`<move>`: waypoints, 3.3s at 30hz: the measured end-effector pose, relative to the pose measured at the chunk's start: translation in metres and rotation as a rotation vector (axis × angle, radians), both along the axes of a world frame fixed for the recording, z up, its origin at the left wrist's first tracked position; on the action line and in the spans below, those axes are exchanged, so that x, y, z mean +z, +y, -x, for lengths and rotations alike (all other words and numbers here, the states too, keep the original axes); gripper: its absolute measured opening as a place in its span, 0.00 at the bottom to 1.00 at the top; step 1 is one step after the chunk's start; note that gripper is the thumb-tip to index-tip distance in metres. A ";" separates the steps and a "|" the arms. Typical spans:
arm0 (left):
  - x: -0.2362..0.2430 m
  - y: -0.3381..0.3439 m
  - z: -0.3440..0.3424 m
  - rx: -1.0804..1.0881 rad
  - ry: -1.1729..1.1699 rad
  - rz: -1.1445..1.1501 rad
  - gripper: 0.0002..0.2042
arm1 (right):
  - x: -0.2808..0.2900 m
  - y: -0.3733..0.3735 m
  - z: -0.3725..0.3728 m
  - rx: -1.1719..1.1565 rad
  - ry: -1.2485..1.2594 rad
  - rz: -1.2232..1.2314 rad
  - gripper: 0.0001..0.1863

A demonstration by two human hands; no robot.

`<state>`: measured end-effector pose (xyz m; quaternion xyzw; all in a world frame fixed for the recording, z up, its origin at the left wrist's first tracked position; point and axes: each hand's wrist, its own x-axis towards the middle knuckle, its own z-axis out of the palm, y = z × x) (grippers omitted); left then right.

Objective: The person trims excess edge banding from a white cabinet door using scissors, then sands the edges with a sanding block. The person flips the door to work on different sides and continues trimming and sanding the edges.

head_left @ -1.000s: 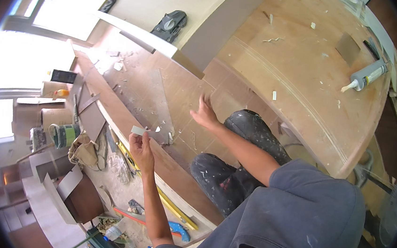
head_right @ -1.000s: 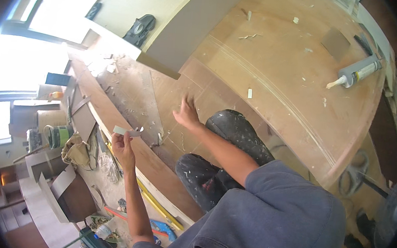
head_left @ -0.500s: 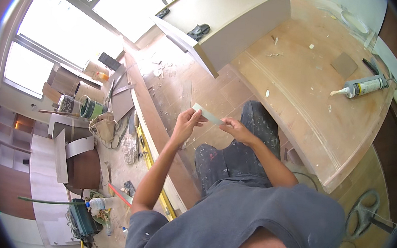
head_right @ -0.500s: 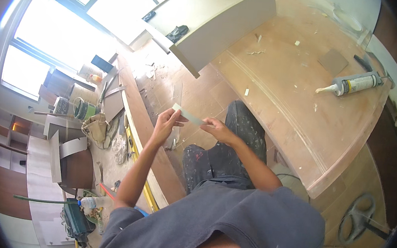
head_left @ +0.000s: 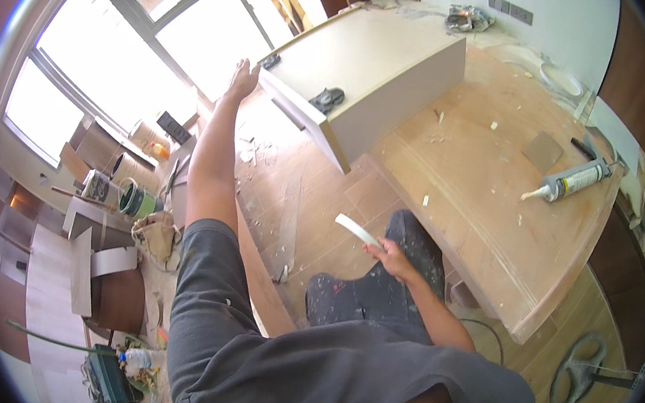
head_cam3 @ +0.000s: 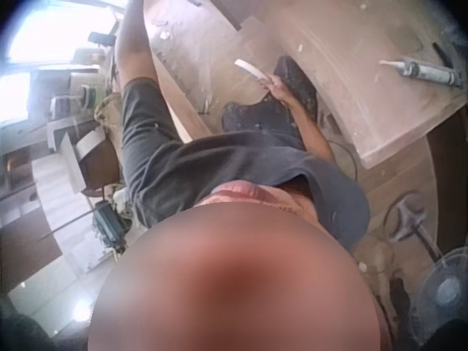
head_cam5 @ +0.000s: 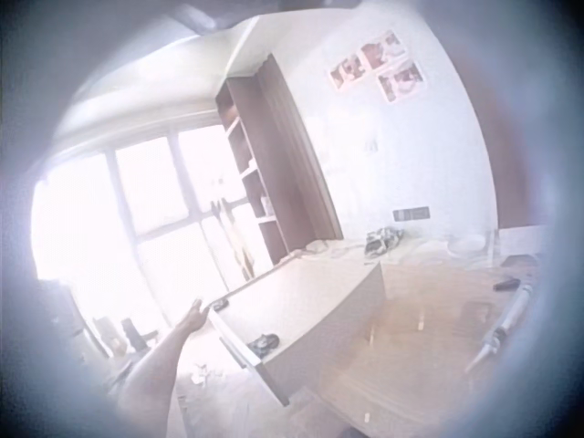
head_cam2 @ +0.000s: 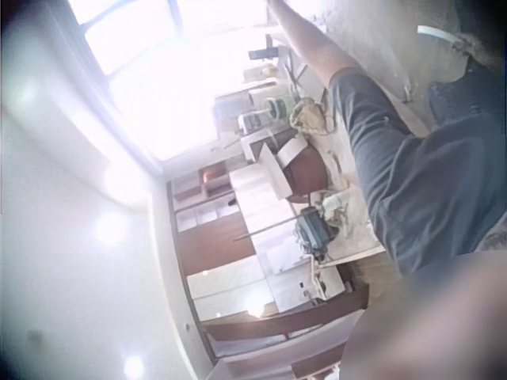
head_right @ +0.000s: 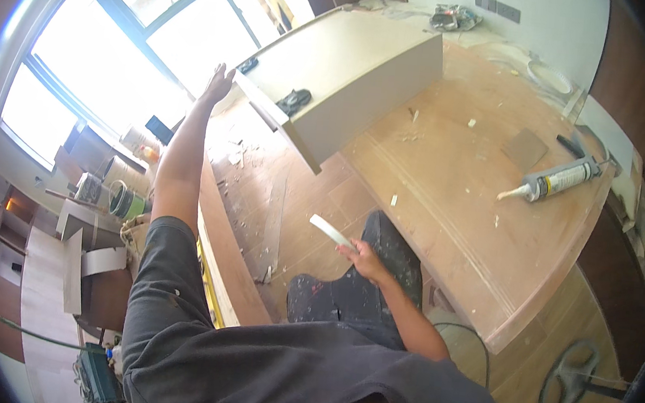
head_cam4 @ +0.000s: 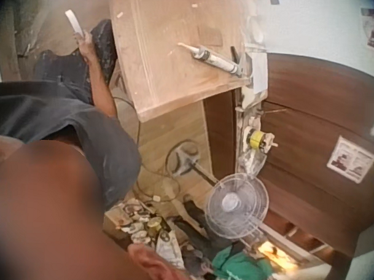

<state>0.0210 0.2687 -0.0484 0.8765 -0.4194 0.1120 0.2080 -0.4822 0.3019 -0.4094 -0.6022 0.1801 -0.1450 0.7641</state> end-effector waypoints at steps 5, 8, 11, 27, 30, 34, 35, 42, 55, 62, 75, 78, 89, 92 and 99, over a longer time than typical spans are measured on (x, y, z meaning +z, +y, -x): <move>-0.007 -0.007 -0.086 0.095 0.091 -0.054 0.34 | 0.002 0.014 0.010 0.032 0.014 0.005 0.20; -0.007 -0.014 -0.111 0.121 0.124 -0.017 0.33 | 0.004 0.011 0.016 0.049 0.039 0.016 0.20; -0.028 -0.033 -0.103 0.085 0.208 -0.020 0.41 | 0.005 0.006 0.032 0.019 0.072 -0.022 0.21; -0.028 0.032 0.144 -0.394 -0.034 -0.155 0.57 | -0.002 -0.017 0.003 0.060 0.057 0.005 0.19; -0.028 0.078 0.225 -0.652 -0.286 -0.150 0.61 | 0.003 -0.015 -0.003 0.103 0.099 -0.005 0.19; -0.023 0.124 0.317 -1.165 -0.062 -0.135 0.52 | 0.013 -0.018 0.002 0.113 0.116 0.011 0.19; -0.028 0.127 0.326 -1.295 -0.034 -0.070 0.49 | 0.014 -0.017 0.003 0.113 0.111 0.013 0.19; -0.064 0.046 0.248 -0.306 0.398 0.939 0.46 | 0.010 -0.004 0.001 0.121 0.129 0.135 0.19; -0.221 0.074 0.343 -0.153 0.465 0.864 0.35 | 0.012 0.002 0.000 0.077 0.094 0.216 0.16; -0.196 0.084 0.279 -0.067 0.432 0.732 0.30 | 0.048 0.002 0.010 0.022 -0.083 -0.001 0.13; -0.116 0.139 0.320 -0.369 0.861 0.647 0.15 | 0.099 -0.029 -0.025 -0.200 -0.287 -0.245 0.14; -0.101 0.128 0.321 -0.353 0.656 0.612 0.11 | 0.099 -0.028 -0.051 -0.270 -0.344 -0.334 0.13; -0.073 0.081 0.331 -0.320 0.072 0.666 0.09 | 0.116 -0.026 -0.097 -0.354 -0.555 -0.779 0.15; -0.074 0.075 0.320 -0.307 -0.016 0.717 0.10 | 0.117 -0.027 -0.098 -0.385 -0.569 -0.750 0.14; -0.071 0.067 0.310 -0.323 -0.103 0.687 0.10 | 0.121 -0.031 -0.104 -0.442 -0.525 -0.748 0.13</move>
